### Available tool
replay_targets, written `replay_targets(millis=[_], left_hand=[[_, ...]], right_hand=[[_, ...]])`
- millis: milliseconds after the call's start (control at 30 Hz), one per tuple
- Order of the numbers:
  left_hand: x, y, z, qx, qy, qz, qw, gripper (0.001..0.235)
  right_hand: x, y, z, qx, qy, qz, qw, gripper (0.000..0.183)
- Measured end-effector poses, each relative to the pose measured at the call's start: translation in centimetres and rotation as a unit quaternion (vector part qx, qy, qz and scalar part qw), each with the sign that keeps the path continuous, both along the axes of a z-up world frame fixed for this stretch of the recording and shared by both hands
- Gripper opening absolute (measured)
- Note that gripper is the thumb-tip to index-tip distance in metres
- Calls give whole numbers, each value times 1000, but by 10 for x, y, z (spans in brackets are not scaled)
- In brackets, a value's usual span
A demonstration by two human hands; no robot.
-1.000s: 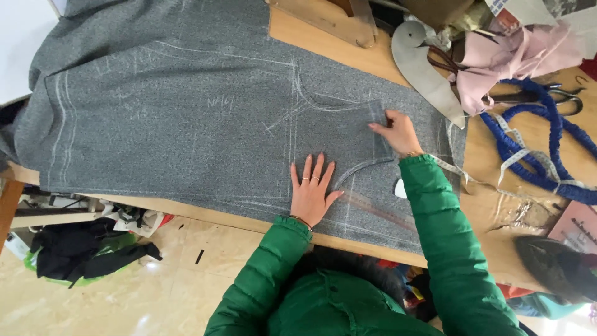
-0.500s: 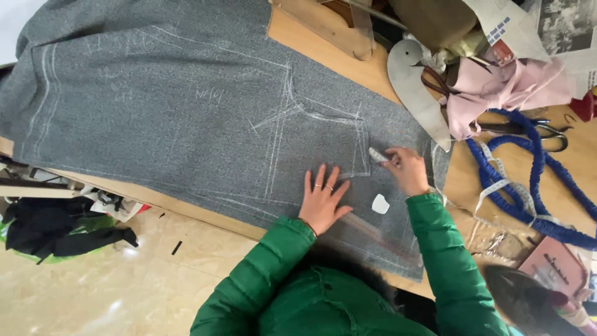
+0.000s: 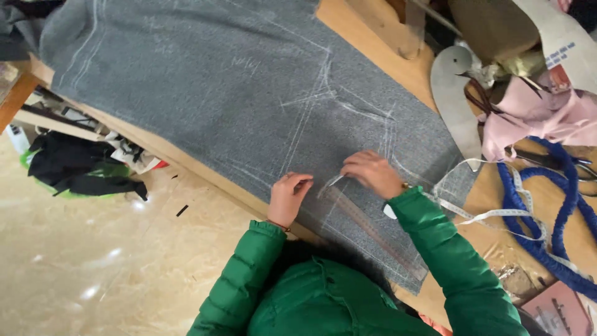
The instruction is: Measuring, marking, and cutting fabric pieces according to a pattern on a workbench in a garment factory.
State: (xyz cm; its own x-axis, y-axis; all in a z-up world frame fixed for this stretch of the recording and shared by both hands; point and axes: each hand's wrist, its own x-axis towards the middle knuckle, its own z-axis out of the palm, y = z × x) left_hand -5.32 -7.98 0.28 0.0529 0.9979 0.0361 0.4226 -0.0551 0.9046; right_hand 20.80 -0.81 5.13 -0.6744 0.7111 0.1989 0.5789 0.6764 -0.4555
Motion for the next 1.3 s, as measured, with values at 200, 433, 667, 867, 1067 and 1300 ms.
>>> replay_targets(millis=[200, 433, 667, 867, 1067, 1300], left_hand=[[1, 7, -19, -89, -55, -43, 994, 18], [1, 20, -15, -106, -30, -76, 991, 21], [5, 23, -13, -148, -31, -90, 984, 23], [6, 24, -19, -140, -35, -83, 986, 23], [7, 16, -2, -141, -33, -77, 986, 15], [21, 6, -21, -26, 79, -64, 995, 8]], right_hand=[[-19, 6, -10, 7, -81, 84, 993, 18], [-24, 10, -9, -11, -113, 100, 988, 13], [-24, 7, -11, 6, -128, 94, 987, 14], [-25, 6, -10, 4, -116, 89, 989, 15], [-26, 3, -3, 20, -97, 83, 992, 16], [-27, 0, -3, 39, -97, 78, 991, 16]])
